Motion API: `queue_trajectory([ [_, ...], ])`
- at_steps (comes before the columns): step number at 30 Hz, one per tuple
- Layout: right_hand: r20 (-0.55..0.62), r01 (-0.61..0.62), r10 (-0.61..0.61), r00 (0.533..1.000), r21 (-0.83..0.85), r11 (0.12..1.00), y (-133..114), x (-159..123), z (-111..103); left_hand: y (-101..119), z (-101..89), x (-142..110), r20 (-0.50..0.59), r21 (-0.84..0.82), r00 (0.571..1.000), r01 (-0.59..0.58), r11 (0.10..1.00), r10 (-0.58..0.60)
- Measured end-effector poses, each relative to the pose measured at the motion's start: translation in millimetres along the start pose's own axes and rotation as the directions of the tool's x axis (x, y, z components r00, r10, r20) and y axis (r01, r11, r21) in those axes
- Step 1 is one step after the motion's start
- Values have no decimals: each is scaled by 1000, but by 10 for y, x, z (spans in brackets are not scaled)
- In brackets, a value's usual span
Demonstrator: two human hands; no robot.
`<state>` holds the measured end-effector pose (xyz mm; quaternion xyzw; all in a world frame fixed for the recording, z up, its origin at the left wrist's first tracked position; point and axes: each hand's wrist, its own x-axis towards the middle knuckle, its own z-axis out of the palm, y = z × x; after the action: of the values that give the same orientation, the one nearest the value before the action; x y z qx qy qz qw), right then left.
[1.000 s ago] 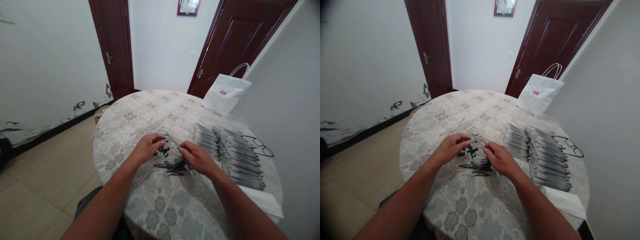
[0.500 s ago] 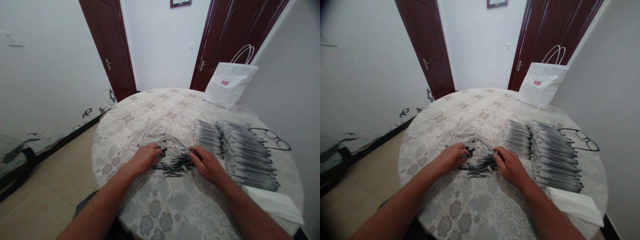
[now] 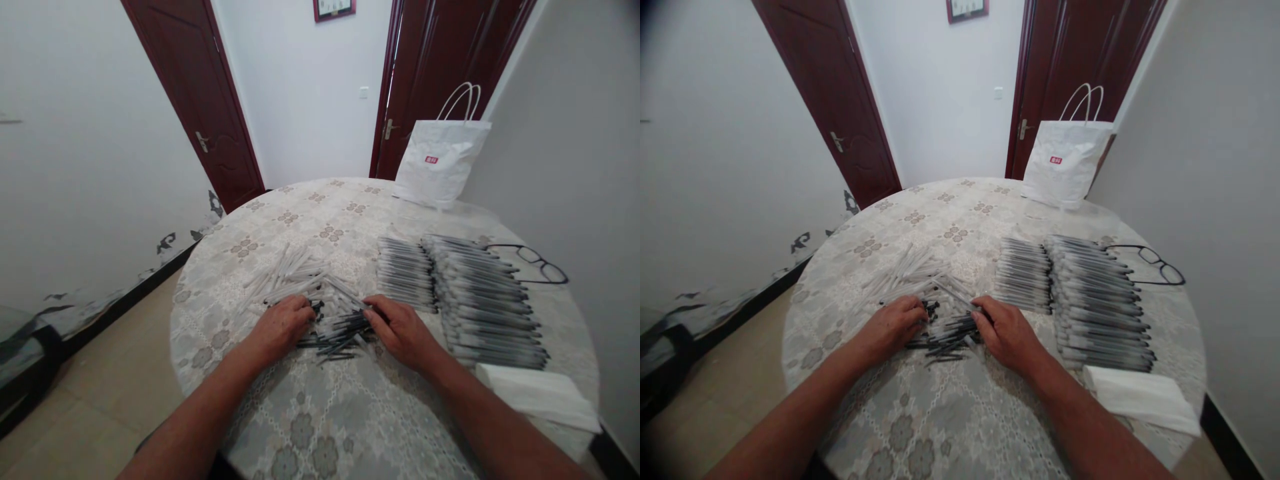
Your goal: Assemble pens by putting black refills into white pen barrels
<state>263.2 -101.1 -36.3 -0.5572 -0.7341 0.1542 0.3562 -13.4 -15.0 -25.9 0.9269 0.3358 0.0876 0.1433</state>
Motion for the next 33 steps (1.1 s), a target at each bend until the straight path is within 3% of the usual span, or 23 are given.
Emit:
queue_trajectory([
  [4,-6,27,-27,1000,-8,1000,35,6,52,-25,9,32,14,119,1000,2,993,-4],
  [11,-14,71,-71,997,-25,997,9,10,97,-110,55,46,-68,53,998,11,999,-7],
  [16,2,75,-75,997,-41,996,13,26,112,-88,47,53,-166,-97,985,30,995,-46],
  [19,-33,74,-75,997,-33,997,48,18,128,-33,-16,17,-246,-315,950,109,943,-192],
  [21,-83,74,-76,994,-25,997,58,8,136,-8,-52,-16,-238,-534,908,174,827,-344],
  [23,-121,84,-86,989,-25,996,52,0,144,1,-54,-40,-191,-754,869,167,635,-456],
  [27,-126,125,-131,983,-58,991,23,-9,172,17,17,-22,-121,-975,859,-10,220,-497],
  [30,-104,148,-155,982,-76,986,22,-17,203,49,63,13,-75,-997,867,-47,67,-492],
  [33,-90,148,-156,984,-90,985,39,-28,223,69,78,24,-37,-999,873,-37,10,-487],
])
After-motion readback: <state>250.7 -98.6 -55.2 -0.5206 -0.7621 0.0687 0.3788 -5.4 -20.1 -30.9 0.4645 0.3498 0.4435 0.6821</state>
